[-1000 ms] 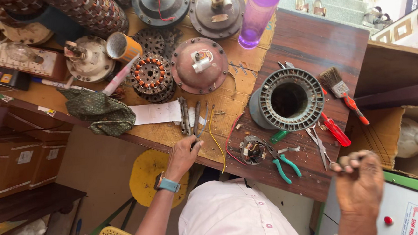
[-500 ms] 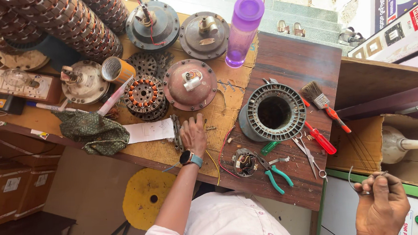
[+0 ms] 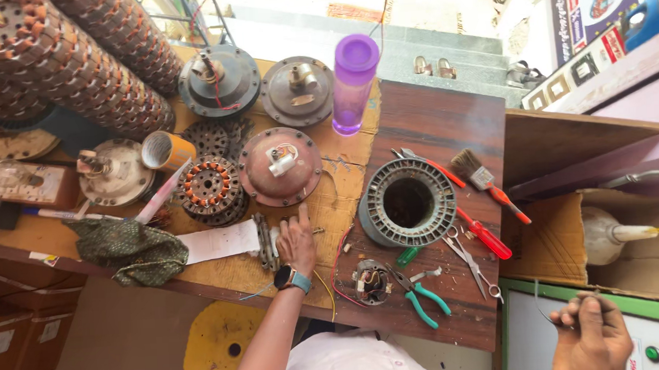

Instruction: The person disassembles a small electrical motor, removes the rotor, and manipulates the internal wiring using pliers and a screwdriver. They strip wire insulation and twist wire ends together on a cluttered workbench.

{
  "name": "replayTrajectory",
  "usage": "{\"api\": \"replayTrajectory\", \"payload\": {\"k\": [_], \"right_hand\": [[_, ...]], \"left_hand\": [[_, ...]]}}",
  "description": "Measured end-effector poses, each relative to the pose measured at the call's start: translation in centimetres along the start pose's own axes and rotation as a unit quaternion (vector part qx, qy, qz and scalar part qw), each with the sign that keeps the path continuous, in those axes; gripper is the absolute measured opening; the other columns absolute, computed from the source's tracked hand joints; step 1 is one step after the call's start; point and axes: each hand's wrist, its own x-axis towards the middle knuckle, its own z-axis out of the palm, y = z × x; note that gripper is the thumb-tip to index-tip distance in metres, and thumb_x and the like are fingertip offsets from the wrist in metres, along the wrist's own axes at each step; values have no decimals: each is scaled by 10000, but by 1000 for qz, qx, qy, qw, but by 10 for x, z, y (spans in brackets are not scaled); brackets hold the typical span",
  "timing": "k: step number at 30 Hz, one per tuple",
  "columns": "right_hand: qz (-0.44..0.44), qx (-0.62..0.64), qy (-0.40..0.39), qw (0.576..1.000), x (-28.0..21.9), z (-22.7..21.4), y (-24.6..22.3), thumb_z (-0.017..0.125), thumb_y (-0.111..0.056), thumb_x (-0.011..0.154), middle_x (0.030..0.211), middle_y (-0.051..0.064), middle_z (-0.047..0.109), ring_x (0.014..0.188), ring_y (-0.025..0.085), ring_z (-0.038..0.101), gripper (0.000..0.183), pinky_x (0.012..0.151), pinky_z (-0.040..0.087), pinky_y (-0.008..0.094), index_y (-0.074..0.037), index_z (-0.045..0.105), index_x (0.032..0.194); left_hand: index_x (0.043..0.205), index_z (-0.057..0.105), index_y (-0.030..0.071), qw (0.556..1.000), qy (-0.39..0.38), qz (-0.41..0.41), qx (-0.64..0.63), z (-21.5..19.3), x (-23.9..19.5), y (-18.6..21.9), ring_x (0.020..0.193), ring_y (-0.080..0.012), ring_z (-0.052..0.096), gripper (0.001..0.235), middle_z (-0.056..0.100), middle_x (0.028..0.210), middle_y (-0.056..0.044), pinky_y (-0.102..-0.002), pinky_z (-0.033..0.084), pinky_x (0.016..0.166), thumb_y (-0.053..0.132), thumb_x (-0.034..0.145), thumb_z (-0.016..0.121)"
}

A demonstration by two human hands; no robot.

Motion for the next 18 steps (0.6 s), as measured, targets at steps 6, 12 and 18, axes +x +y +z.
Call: {"api": "replayTrajectory", "payload": {"k": [6,12,18], "right_hand": [[6,-7,13,1000,-18,24,-12,612,-104,1161,891,43,573,831,129,525,122,819,521,333,-2,614,1094],[2,-5,47,999,-21,29,-26,610,-75,1178,895,48,583,821,126,531,130,813,538,324,-5,618,1069],[6,-6,50,999,-25,32,-28,601,-76,1184,877,49,578,818,125,531,134,814,543,325,-10,620,1068]], "left_hand": [[1410,505,133,994,-76,-26,-78,-18,-1,7,909,-359,658,649,694,919,-172,-496,534,770,121,813,760],[1470,412,164,900,-203,-55,-383,-59,7,35,830,-304,764,781,780,915,-126,-416,565,759,181,799,811],[1283,639,185,958,-209,5,-193,-30,0,69,847,-310,722,479,755,995,-104,-450,563,716,200,837,814]]}}
